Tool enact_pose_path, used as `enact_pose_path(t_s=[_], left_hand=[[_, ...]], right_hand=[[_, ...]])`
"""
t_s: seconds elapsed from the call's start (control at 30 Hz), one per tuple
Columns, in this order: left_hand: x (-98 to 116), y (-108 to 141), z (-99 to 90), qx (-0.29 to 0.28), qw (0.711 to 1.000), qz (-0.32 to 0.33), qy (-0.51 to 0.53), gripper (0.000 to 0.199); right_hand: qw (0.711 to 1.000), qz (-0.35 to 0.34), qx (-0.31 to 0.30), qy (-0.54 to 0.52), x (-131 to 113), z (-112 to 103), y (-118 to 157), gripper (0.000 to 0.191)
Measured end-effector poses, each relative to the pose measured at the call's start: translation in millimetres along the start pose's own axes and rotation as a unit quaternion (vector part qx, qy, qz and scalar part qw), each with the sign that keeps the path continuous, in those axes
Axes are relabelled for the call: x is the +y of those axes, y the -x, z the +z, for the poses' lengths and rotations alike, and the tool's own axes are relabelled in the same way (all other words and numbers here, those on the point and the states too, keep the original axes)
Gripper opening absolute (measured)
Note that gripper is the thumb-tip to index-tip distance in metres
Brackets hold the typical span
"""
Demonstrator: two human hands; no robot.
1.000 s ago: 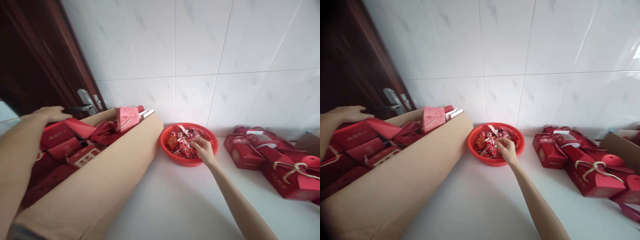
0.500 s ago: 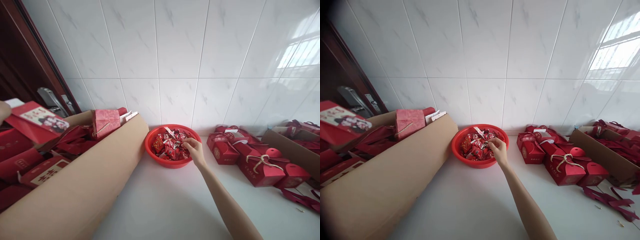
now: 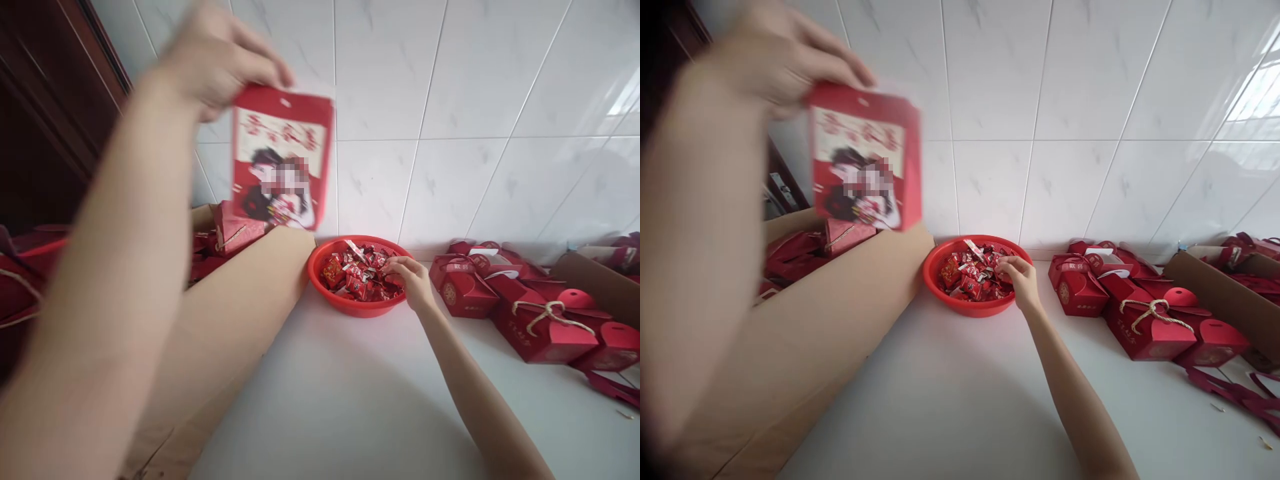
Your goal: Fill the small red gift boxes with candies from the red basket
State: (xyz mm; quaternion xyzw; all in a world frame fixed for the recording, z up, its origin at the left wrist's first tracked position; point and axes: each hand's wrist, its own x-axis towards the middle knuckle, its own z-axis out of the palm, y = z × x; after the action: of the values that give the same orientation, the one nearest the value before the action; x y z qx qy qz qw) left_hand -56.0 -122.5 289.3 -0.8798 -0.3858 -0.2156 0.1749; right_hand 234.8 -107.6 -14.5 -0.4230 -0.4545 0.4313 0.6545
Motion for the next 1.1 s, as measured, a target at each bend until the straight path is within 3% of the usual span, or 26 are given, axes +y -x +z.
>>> enact_pose_path(t_s=[0.03, 0.13, 0.2, 0.3, 0.4, 0.5, 0.6, 0.77, 0.87, 0.97, 1.03, 1.1], left_hand=[[19, -12, 8.2, 0.056, 0.995, -0.036, 0.071, 0.106], [74, -22, 56.4, -0.003, 0.977, -0.04, 0.209, 0.033], [99, -9, 97.0, -0.052, 0.958, -0.034, 0.281, 0.024], [113, 27, 149.6, -0.097, 0.931, -0.023, 0.351, 0.022], [111, 63, 181.5, -0.107, 0.915, -0.034, 0.387, 0.024], [106, 88, 198.1, -0.137, 0.895, -0.076, 0.418, 0.035], [98, 104, 208.5, -0.172, 0.879, -0.113, 0.43, 0.042], [82, 118, 213.7, -0.239, 0.858, -0.1, 0.444, 0.036], [69, 115, 213.1, -0.257, 0.837, -0.065, 0.478, 0.022], [52, 101, 221.6, -0.213, 0.812, -0.068, 0.539, 0.022], [41, 87, 235.1, -0.163, 0.825, -0.123, 0.526, 0.027], [35, 71, 253.0, -0.149, 0.86, -0.19, 0.449, 0.031]], right_hand=[[1.0, -0.001, 0.002, -0.008, -3, -2, -1, 0.028], [0.999, -0.021, -0.012, -0.028, -15, -11, -4, 0.03], [0.997, -0.042, -0.05, -0.031, -26, -18, -3, 0.03], [0.987, -0.059, -0.149, -0.001, -44, -25, 4, 0.035], [0.96, -0.058, -0.266, 0.069, -58, -24, 14, 0.039], [0.92, -0.046, -0.358, 0.152, -58, -15, 21, 0.037], [0.883, -0.057, -0.388, 0.26, -48, -3, 26, 0.033], [0.83, -0.066, -0.428, 0.352, -33, 11, 32, 0.025], [0.827, -0.069, -0.435, 0.35, -34, 11, 33, 0.025], [0.842, -0.076, -0.414, 0.336, -41, 5, 30, 0.027], [0.859, -0.085, -0.391, 0.32, -47, -1, 27, 0.028], [0.876, -0.092, -0.363, 0.304, -51, -8, 23, 0.028]])
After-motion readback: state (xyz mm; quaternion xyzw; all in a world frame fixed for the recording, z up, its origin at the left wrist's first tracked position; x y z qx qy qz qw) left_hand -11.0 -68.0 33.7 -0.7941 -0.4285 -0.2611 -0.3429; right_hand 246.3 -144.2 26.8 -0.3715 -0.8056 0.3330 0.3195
